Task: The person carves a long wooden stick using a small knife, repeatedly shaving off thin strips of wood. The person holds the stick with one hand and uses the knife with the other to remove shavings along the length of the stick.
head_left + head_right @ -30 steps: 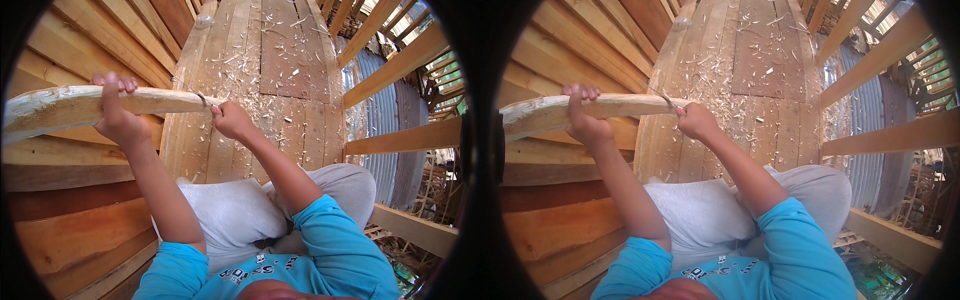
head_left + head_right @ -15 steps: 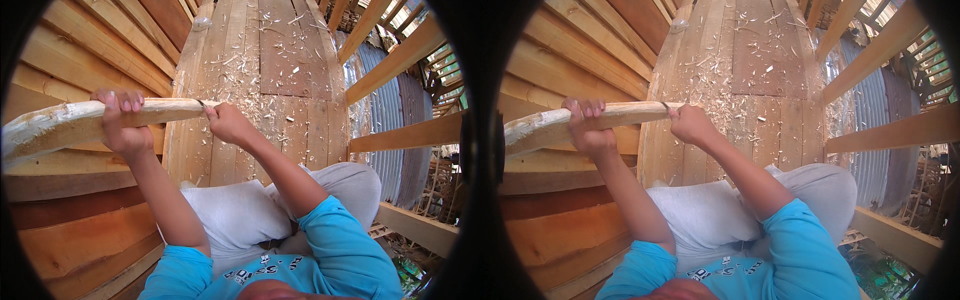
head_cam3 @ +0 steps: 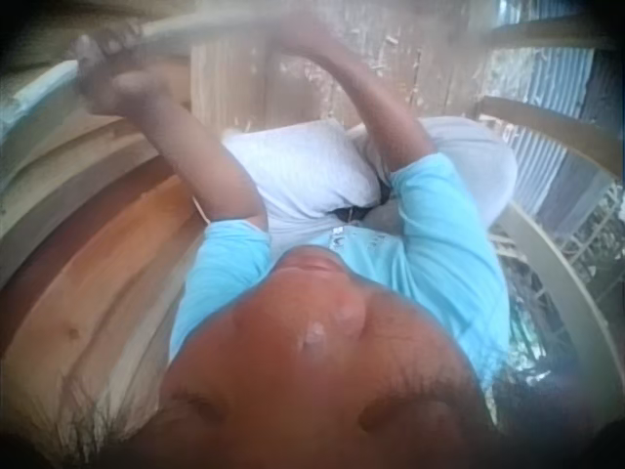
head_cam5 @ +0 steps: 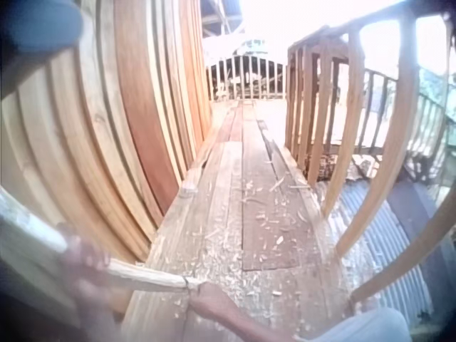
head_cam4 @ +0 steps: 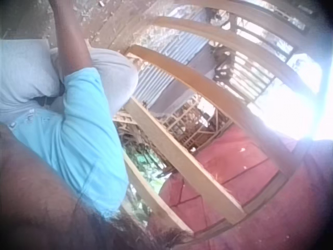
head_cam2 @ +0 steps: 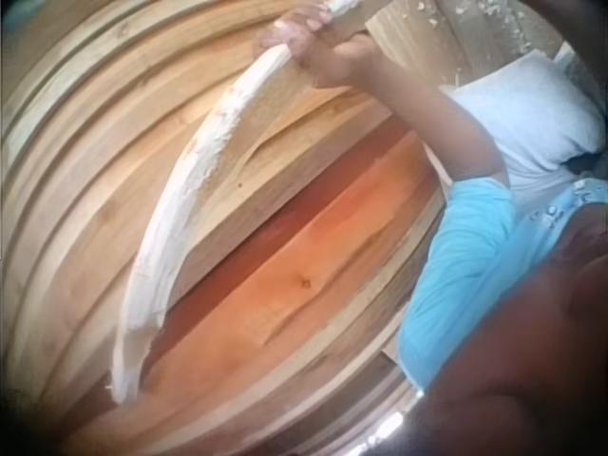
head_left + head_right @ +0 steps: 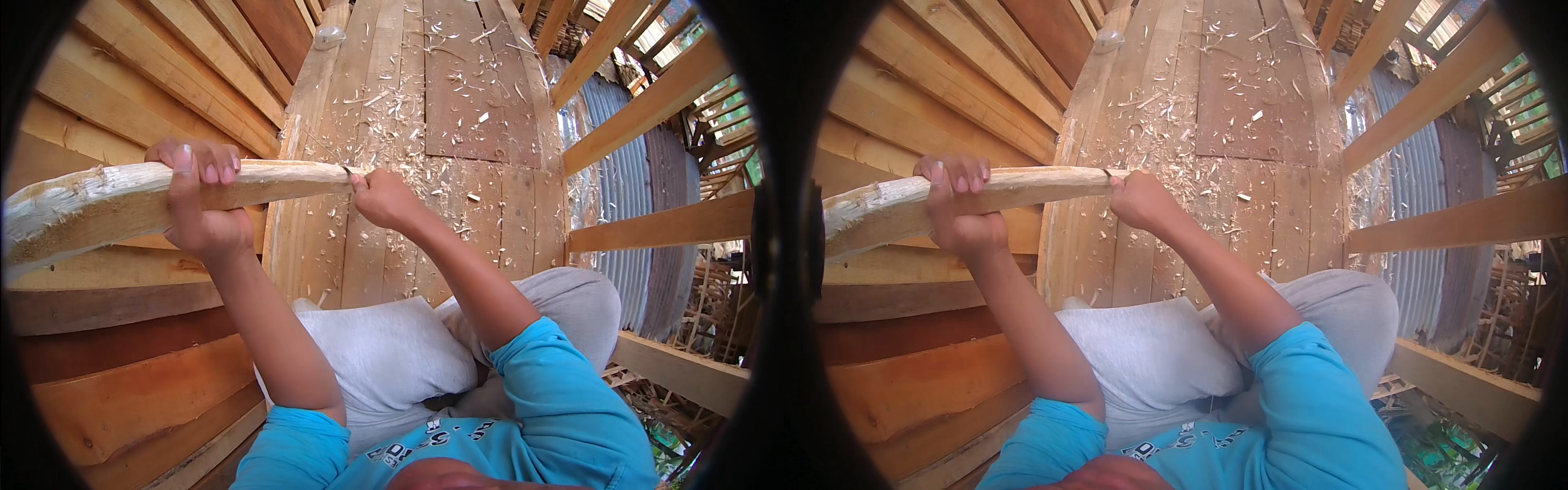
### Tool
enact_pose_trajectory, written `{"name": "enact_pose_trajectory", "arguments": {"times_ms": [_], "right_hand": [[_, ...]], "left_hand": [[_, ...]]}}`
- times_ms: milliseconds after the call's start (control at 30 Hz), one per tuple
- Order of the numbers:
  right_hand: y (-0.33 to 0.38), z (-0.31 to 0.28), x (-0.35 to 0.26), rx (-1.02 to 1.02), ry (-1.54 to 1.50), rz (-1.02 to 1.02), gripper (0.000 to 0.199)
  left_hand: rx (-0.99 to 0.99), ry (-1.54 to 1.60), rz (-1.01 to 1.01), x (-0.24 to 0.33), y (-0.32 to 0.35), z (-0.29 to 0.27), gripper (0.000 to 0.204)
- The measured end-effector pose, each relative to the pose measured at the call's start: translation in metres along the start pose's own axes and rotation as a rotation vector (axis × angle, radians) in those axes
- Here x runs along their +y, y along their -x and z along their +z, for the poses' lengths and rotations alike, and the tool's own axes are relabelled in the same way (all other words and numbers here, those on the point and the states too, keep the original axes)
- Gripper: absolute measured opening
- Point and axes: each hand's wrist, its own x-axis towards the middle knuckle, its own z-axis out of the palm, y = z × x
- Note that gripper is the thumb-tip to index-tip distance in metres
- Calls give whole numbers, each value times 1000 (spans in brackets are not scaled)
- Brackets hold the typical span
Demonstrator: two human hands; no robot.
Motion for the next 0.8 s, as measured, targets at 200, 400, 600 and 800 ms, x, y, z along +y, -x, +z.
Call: {"name": "enact_pose_trajectory", "arguments": {"times_ms": [200, 400, 600, 800], "right_hand": [[-11, -1, 17, 62, 39, -4, 46], [-23, -4, 49, 102, 11, 92, 46], [-22, -10, 33, 9, 54, 63, 45], [-20, -14, 34, 82, 397, 212, 41]], "left_hand": [[-126, -11, 8, -1, -2, 0, 16], [-104, 23, -5, -2, 0, 5, 13], [-4, -26, 2, 1, 0, 6, 13], [-65, -15, -1, 3, 0, -2, 13]]}}
